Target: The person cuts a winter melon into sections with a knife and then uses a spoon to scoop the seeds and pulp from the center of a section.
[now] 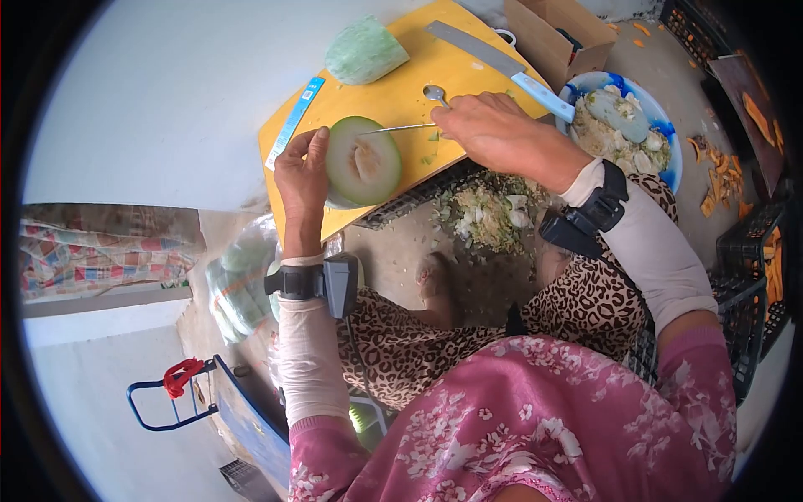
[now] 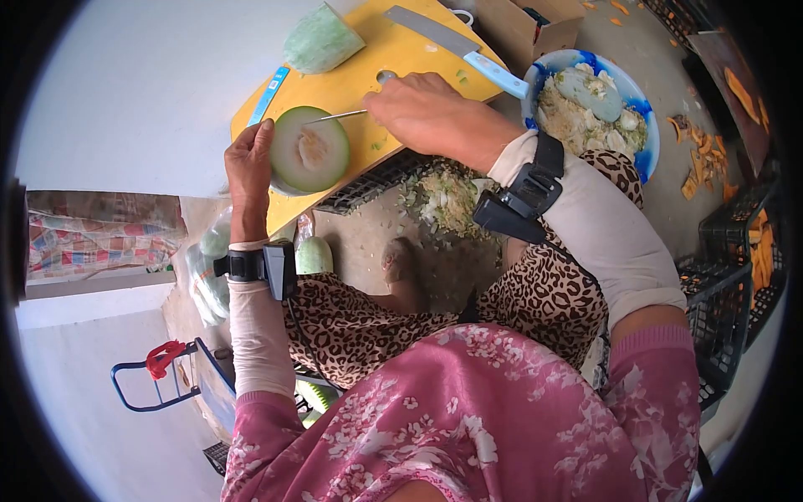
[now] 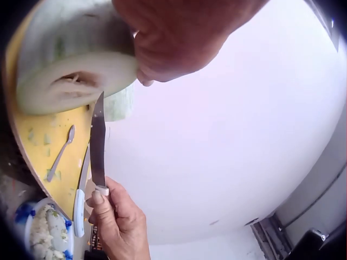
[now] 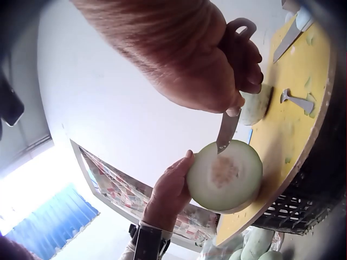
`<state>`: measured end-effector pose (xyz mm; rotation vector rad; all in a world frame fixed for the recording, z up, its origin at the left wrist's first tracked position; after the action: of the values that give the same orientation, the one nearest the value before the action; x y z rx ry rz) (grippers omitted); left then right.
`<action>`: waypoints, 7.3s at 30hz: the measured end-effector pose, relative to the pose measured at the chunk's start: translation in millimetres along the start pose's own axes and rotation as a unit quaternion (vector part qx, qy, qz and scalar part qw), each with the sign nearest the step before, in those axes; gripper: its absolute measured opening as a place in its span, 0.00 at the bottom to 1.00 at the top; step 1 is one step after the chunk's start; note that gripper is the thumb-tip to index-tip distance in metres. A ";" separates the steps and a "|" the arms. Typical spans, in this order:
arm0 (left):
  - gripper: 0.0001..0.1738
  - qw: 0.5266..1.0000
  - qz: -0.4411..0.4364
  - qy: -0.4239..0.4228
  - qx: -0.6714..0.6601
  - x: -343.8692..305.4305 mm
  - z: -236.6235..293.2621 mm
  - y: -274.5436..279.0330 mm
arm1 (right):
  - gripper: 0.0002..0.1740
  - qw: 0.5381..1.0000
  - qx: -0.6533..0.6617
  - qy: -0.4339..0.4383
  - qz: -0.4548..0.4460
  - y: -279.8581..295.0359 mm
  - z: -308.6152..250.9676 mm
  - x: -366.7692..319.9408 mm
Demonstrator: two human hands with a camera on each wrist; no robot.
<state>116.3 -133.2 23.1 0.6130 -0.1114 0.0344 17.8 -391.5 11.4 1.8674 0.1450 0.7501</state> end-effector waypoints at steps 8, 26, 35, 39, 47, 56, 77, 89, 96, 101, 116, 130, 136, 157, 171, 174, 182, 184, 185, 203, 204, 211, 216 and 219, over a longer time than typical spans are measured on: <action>0.18 0.989 -0.083 -0.005 -0.120 -1.1 -3.3 -1.5 | 0.08 0.997 -0.065 0.005 -0.041 8.4 1.6 15.3; 0.20 0.957 -0.180 0.019 -0.227 17.3 -27.4 22.8 | 0.12 0.980 -0.131 0.103 -0.113 28.5 -31.1 75.8; 0.17 0.955 -0.200 0.015 -0.220 17.1 -20.9 21.1 | 0.18 0.962 -0.061 0.044 -0.264 24.4 -30.3 94.0; 0.18 0.954 -0.215 0.028 -0.205 18.0 -15.1 22.2 | 0.21 0.966 0.075 0.058 -0.242 0.0 -11.7 80.0; 0.16 0.950 -0.188 0.054 -0.245 16.9 -20.7 26.6 | 0.22 0.791 0.408 -0.324 -0.321 -4.3 -41.9 59.3; 0.15 0.943 -0.172 0.064 -0.276 18.7 -22.3 25.0 | 0.12 0.983 -0.102 0.072 -0.132 21.7 -52.0 56.2; 0.15 0.935 -0.210 0.054 -0.281 20.0 -13.3 24.1 | 0.07 0.948 -0.235 0.198 -0.084 47.6 -65.3 95.7; 0.15 0.937 -0.226 0.045 -0.263 21.5 -4.0 22.8 | 0.07 0.934 -0.254 0.249 -0.030 59.2 -75.4 108.6; 0.13 0.942 -0.242 0.038 -0.229 21.8 5.0 17.7 | 0.06 0.904 -0.325 0.210 -0.183 60.1 -77.5 131.9; 0.13 0.940 -0.241 0.043 -0.237 26.3 -0.8 15.9 | 0.06 0.914 -0.298 0.220 -0.165 50.6 -68.2 132.6; 0.14 0.944 -0.232 0.044 -0.230 22.6 2.2 17.5 | 0.05 0.922 -0.219 0.275 -0.163 44.1 -58.5 109.6; 0.15 0.938 -0.213 0.071 -0.264 23.3 0.1 24.3 | 0.07 0.947 -0.225 0.164 -0.160 47.8 -43.6 109.5; 0.14 0.941 -0.219 0.055 -0.254 25.5 1.7 22.2 | 0.07 0.940 -0.199 0.205 -0.188 48.0 -49.8 126.3; 0.15 0.955 -0.129 0.060 -0.261 14.7 -3.5 23.0 | 0.12 0.982 -0.090 0.085 -0.140 40.8 -74.7 44.7; 0.19 0.951 -0.162 0.067 -0.256 7.1 -3.2 25.9 | 0.07 0.964 -0.176 0.131 -0.150 35.9 -56.6 64.6; 0.18 0.948 -0.180 0.058 -0.256 6.3 -1.3 19.8 | 0.07 0.968 -0.125 0.135 -0.173 33.8 -51.1 69.6; 0.18 0.955 -0.176 0.050 -0.233 5.6 4.0 15.1 | 0.13 0.955 0.106 -0.038 -0.273 11.8 -37.9 64.3; 0.19 0.956 -0.181 0.046 -0.226 4.1 5.8 13.9 | 0.15 0.954 0.130 -0.067 -0.262 0.6 -38.0 55.6; 0.19 0.956 -0.185 0.045 -0.225 3.4 5.9 13.1 | 0.15 0.956 0.139 -0.078 -0.247 -6.1 -37.5 51.0; 0.18 0.948 -0.183 0.044 -0.255 3.9 0.0 19.9 | 0.15 0.959 0.023 -0.024 -0.282 37.3 -55.2 62.5; 0.17 0.947 -0.181 0.048 -0.260 3.8 -1.2 21.6 | 0.14 0.953 0.004 -0.039 -0.299 46.4 -60.7 64.2; 0.17 0.947 -0.189 0.030 -0.259 -0.4 1.8 20.0 | 0.14 0.933 0.097 -0.086 -0.335 24.0 -43.6 60.7; 0.17 0.954 -0.170 0.032 -0.246 2.3 -2.0 20.9 | 0.14 0.820 0.362 -0.280 -0.344 13.4 -36.5 42.7; 0.18 0.947 -0.151 0.065 -0.278 3.4 -8.9 23.3 | 0.14 0.754 0.474 -0.341 -0.302 -0.8 -41.4 33.1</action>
<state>119.0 -109.0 29.6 0.0568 0.1011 -0.2472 21.2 -343.9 34.6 2.6836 0.7191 -0.6322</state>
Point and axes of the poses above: each hand's wrist, its own x-axis towards the middle knuckle, its own y-axis out of the back of the hand, z = x × y, the point moved 2 cm from there along x, towards the middle knuckle, and after that the axes turned 8 degrees about y, right-handed, at the moved point
